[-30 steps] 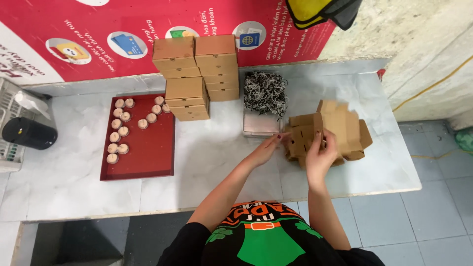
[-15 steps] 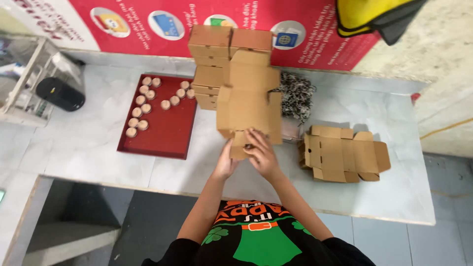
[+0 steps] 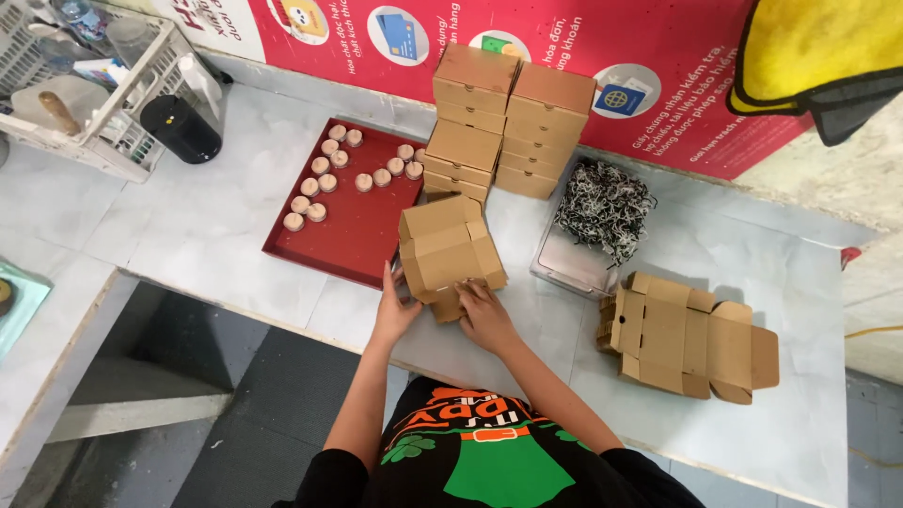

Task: Packaging small spherical candles into boxes with shredded paper filler.

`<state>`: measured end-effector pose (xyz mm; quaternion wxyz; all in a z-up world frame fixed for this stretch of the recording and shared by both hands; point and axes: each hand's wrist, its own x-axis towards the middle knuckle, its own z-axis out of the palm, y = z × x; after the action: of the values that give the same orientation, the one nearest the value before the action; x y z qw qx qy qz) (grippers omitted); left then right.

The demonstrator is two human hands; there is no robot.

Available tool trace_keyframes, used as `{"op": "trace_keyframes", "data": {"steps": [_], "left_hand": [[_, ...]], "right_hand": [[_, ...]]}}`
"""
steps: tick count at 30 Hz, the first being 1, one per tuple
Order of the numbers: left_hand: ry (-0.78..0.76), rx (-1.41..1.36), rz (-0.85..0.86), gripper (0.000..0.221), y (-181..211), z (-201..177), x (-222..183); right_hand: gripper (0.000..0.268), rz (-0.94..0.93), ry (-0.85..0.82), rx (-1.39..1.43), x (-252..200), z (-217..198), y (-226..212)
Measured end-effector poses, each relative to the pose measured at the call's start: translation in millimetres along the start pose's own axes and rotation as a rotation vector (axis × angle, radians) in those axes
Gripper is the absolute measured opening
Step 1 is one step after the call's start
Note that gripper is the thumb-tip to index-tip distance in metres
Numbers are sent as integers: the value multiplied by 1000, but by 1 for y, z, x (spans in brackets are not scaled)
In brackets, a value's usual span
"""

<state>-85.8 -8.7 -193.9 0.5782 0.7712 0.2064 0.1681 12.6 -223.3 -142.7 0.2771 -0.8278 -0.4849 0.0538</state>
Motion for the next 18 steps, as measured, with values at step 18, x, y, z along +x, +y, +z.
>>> {"op": "trace_keyframes", "data": {"steps": [18], "left_hand": [[-180,123,46,110,-2,-3,35]], "right_hand": [[84,49,-104,97,62,29,50]]}}
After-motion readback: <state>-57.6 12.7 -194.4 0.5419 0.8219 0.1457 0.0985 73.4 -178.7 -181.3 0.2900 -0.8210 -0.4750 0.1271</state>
